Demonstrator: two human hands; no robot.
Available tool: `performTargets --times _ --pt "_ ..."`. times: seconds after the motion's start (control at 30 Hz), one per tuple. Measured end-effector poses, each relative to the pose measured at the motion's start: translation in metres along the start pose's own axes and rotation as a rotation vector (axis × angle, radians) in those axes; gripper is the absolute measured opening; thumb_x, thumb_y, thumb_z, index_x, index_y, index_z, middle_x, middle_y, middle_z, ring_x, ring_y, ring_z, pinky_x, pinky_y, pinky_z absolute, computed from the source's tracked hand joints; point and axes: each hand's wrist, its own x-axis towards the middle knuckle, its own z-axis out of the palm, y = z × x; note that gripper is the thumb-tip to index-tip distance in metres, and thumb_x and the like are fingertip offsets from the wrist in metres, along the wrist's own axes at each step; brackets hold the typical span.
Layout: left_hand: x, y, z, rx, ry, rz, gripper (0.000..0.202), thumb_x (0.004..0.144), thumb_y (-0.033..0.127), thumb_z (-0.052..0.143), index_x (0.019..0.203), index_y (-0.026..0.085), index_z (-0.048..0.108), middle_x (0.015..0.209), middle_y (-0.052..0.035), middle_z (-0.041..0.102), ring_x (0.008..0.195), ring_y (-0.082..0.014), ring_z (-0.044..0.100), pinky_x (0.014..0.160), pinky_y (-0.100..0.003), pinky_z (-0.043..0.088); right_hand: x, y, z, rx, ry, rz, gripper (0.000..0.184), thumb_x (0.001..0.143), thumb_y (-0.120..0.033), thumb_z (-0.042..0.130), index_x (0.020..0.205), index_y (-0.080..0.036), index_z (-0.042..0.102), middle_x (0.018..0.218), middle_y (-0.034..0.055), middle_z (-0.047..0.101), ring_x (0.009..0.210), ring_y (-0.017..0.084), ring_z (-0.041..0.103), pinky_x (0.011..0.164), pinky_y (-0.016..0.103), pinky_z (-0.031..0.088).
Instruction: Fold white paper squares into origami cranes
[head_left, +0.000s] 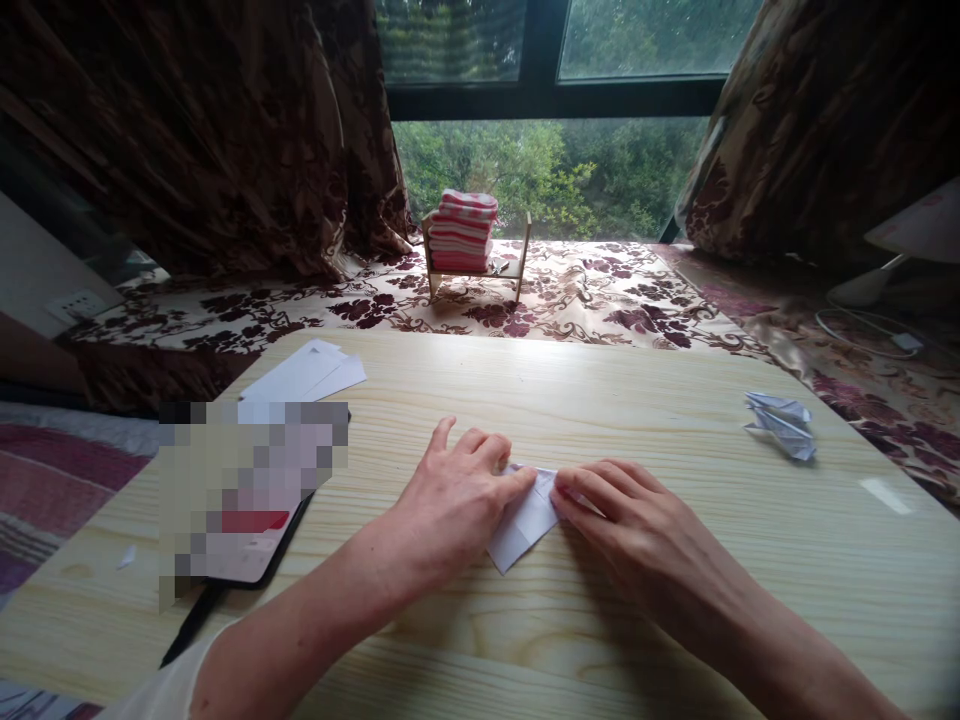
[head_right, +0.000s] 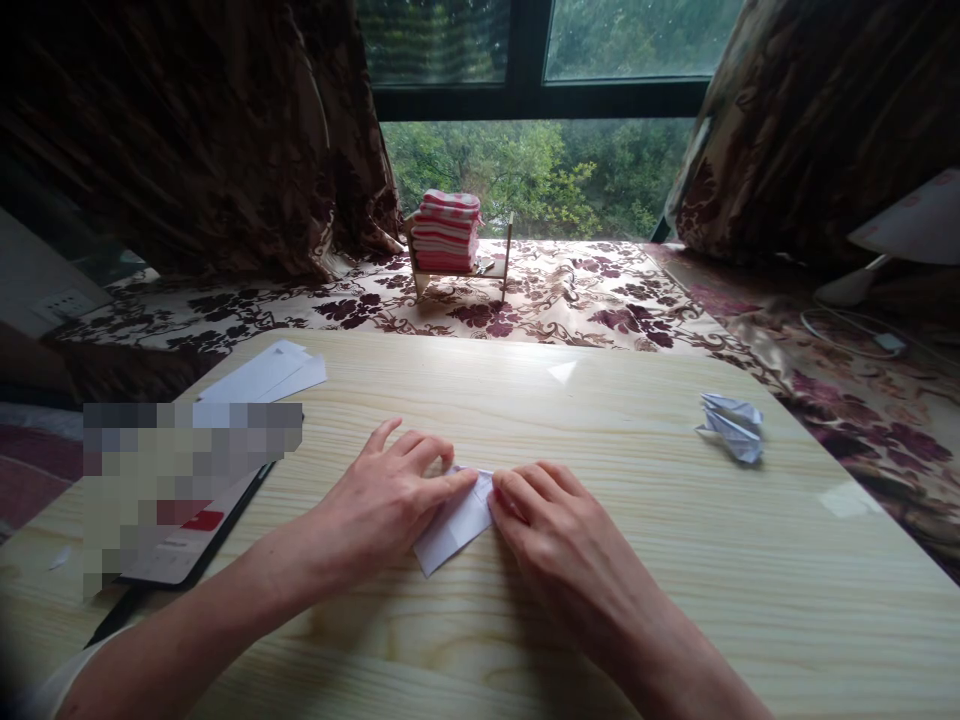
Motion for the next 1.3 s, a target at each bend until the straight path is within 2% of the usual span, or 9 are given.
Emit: performTargets --times 0.27,0.37,0.5,0.67,0.87,1.0,1.1,1.2,1.3 --pt "0.005 0.010 -0.003 0.057 0.018 0.027 0.025 0.091 0.020 0.042 0.110 0.019 0.059 0.121 -0.0097 0.057 0.117 -0.0269 0.044 0.105 -0.061 0.019 -0.023 -0.013 0.005 -0.074 0.038 0.049 0.034 0.088 -0.006 0.037 0.110 -0.008 0.063 0.109 0.0131 0.066 0.101 0.024 0.055 0.093 0.042 0.039" --pt "0.006 0.013 -0.004 0.073 -0.005 0.073 0.023 0.091 0.017 0.043 0.104 0.015 0.061 0.112 -0.0087 0.061 0.116 -0.0254 0.046 0.108 -0.059 0.017 -0.024 -0.015 -0.001 -0.042 0.029 0.103 0.038 0.083 -0.001 0.038 0.108 -0.013 0.065 0.108 0.0087 0.068 0.098 0.021 0.057 0.094 0.040 0.037" --pt "0.006 0.014 -0.003 0.070 -0.007 0.076 0.022 0.091 0.017 0.044 0.103 0.015 0.062 0.105 -0.0073 0.064 0.111 -0.0244 0.050 0.108 -0.058 0.016 -0.009 -0.013 -0.006 -0.099 0.036 0.162 0.038 0.076 0.001 0.043 0.103 -0.012 0.066 0.103 0.0113 0.067 0.095 0.024 0.055 0.087 0.040 0.041" --pt "0.005 0.013 0.000 0.064 0.012 0.077 0.023 0.091 0.018 0.044 0.103 0.015 0.062 0.104 -0.0071 0.064 0.110 -0.0250 0.050 0.108 -0.059 0.015 0.006 -0.014 0.002 -0.178 -0.089 0.246 0.027 0.080 -0.009 0.052 0.102 -0.013 0.067 0.091 0.0112 0.063 0.086 0.026 0.052 0.078 0.040 0.044" --pt "0.007 0.012 -0.002 0.072 0.019 0.071 0.022 0.090 0.017 0.044 0.102 0.017 0.062 0.103 -0.0068 0.065 0.108 -0.0236 0.051 0.107 -0.057 0.017 -0.001 -0.021 0.009 -0.281 -0.114 0.323 0.026 0.080 -0.011 0.058 0.104 -0.013 0.066 0.086 0.0093 0.063 0.083 0.026 0.052 0.074 0.037 0.042" --pt "0.008 0.012 -0.004 0.085 0.024 0.070 0.023 0.091 0.016 0.043 0.104 0.017 0.061 0.102 -0.0068 0.065 0.108 -0.0230 0.051 0.107 -0.056 0.018 -0.012 -0.015 0.002 -0.342 -0.099 0.319 0.026 0.080 -0.009 0.056 0.103 -0.011 0.066 0.084 0.0098 0.064 0.081 0.025 0.052 0.072 0.037 0.042" --pt "0.007 0.013 -0.003 0.060 0.040 0.056 0.022 0.089 0.016 0.044 0.102 0.016 0.061 0.102 -0.0066 0.064 0.107 -0.0233 0.051 0.107 -0.057 0.017 -0.015 0.002 -0.011 -0.258 -0.133 0.407 0.020 0.079 -0.007 0.054 0.082 -0.019 0.069 0.077 0.0065 0.063 0.078 0.023 0.054 0.070 0.036 0.041" --pt "0.005 0.013 -0.002 0.009 0.065 0.036 0.022 0.088 0.016 0.045 0.103 0.017 0.061 0.105 -0.0067 0.064 0.106 -0.0236 0.051 0.107 -0.057 0.015 -0.007 0.021 -0.022 -0.012 -0.131 0.578 0.022 0.086 -0.018 0.049 0.096 -0.021 0.069 0.091 0.0063 0.065 0.086 0.021 0.058 0.072 0.033 0.043" --pt "0.003 0.014 0.000 -0.021 0.084 0.004 0.022 0.088 0.018 0.045 0.102 0.019 0.062 0.105 -0.0064 0.063 0.102 -0.0231 0.052 0.106 -0.055 0.019 0.011 0.029 -0.020 0.144 -0.180 0.660 0.021 0.084 -0.033 0.055 0.088 -0.018 0.070 0.092 0.0083 0.064 0.084 0.022 0.060 0.071 0.032 0.045"
